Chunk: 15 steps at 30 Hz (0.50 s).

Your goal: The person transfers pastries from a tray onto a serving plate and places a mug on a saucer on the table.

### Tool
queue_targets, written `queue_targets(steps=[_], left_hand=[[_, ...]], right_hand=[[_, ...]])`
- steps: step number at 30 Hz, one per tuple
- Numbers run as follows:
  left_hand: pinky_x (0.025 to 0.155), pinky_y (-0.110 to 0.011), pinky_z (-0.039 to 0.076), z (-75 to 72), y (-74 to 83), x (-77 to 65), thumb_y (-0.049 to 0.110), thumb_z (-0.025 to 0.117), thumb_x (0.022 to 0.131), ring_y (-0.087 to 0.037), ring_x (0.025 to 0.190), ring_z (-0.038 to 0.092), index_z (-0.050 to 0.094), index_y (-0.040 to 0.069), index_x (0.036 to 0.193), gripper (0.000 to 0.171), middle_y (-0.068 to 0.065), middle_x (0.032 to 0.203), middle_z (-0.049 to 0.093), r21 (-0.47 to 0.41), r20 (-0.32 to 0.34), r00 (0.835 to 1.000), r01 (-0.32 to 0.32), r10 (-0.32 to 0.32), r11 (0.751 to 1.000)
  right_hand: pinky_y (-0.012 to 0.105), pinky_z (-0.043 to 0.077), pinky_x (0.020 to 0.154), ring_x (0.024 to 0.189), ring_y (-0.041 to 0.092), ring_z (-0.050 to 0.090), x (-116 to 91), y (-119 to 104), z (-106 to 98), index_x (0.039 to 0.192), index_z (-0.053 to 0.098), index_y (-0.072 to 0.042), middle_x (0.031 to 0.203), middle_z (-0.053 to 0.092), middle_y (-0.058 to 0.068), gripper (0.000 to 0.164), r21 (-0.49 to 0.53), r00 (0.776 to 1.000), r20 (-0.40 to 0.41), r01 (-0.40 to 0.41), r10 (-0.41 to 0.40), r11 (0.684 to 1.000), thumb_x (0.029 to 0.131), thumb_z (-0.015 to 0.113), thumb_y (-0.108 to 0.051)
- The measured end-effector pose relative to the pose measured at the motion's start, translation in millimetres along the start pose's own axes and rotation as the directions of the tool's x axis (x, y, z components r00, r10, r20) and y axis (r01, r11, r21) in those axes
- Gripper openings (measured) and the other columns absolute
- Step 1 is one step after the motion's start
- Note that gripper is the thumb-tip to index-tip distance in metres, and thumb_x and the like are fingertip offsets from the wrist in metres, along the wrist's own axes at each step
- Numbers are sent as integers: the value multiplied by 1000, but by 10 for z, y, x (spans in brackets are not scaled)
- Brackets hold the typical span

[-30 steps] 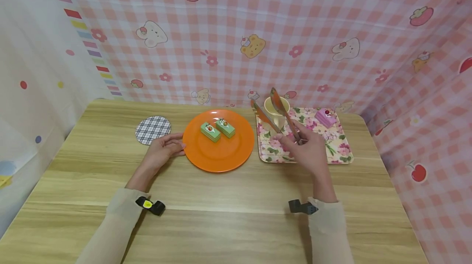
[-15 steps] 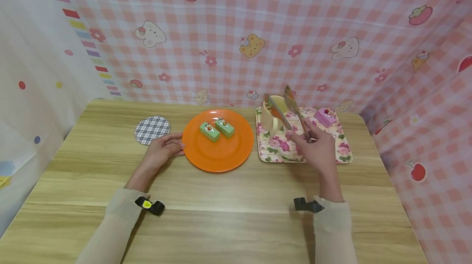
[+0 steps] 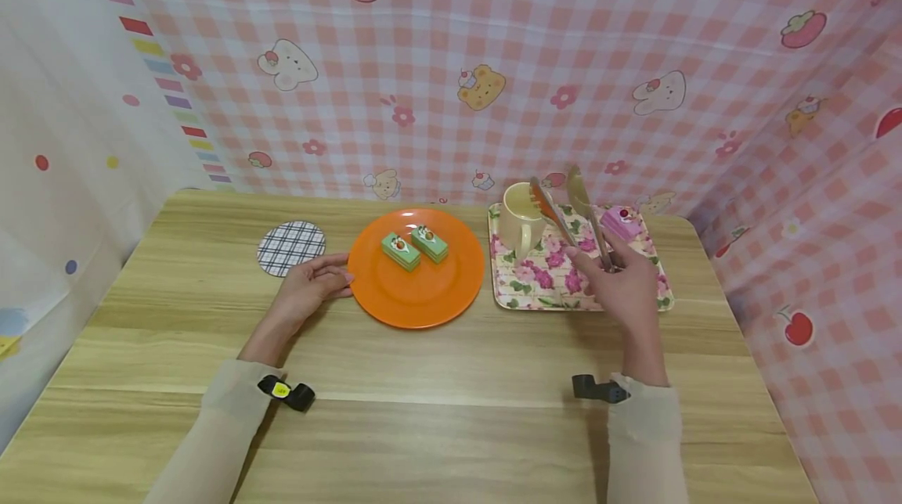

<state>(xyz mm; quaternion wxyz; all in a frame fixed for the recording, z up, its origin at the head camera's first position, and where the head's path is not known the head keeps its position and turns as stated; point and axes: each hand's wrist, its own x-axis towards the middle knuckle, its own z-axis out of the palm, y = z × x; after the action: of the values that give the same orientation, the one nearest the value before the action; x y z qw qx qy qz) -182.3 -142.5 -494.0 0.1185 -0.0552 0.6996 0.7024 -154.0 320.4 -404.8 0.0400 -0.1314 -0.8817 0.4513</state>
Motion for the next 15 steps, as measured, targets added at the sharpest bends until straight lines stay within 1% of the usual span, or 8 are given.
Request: queue_targets(steps=[3, 7, 12, 15], left_hand=[[84, -27, 66, 3, 4, -2, 0, 64, 98, -8, 86, 71, 54, -3, 143, 46, -10, 104, 66, 0, 1, 1000, 1, -1, 1000], [84, -28, 66, 7, 3, -2, 0, 65, 98, -9, 86, 72, 55, -2, 142, 45, -9, 103, 66, -5, -2, 1000, 5, -5, 1000], [85, -27, 66, 2, -2, 5, 1, 65, 98, -8, 86, 71, 54, -2, 143, 46, -8, 104, 66, 0, 1, 1000, 5, -5, 1000], [85, -27, 66, -2, -3, 6, 2, 65, 99, -8, 87, 71, 54, -2, 144, 46, -9, 105, 66, 4, 3, 1000, 6, -6, 1000]], right_hand=[[29, 58, 48, 59, 11, 69, 13, 40, -46, 156, 44, -28, 84, 60, 3, 84, 7, 1000, -19, -12, 12, 1000, 85, 74, -62], [28, 61, 49, 57, 11, 68, 26, 94, -121, 158, 41, -23, 86, 60, 0, 87, 27, 998, -50, -32, 33, 999, 86, 74, -59], [28, 61, 48, 54, 11, 68, 34, 137, -211, 157, 42, -25, 85, 62, -6, 82, 52, 995, -84, -43, 47, 998, 88, 74, -56], [28, 62, 48, 54, 10, 68, 51, 156, -252, 157, 43, -25, 85, 63, -10, 82, 76, 993, -87, -71, 78, 995, 87, 75, -54]])
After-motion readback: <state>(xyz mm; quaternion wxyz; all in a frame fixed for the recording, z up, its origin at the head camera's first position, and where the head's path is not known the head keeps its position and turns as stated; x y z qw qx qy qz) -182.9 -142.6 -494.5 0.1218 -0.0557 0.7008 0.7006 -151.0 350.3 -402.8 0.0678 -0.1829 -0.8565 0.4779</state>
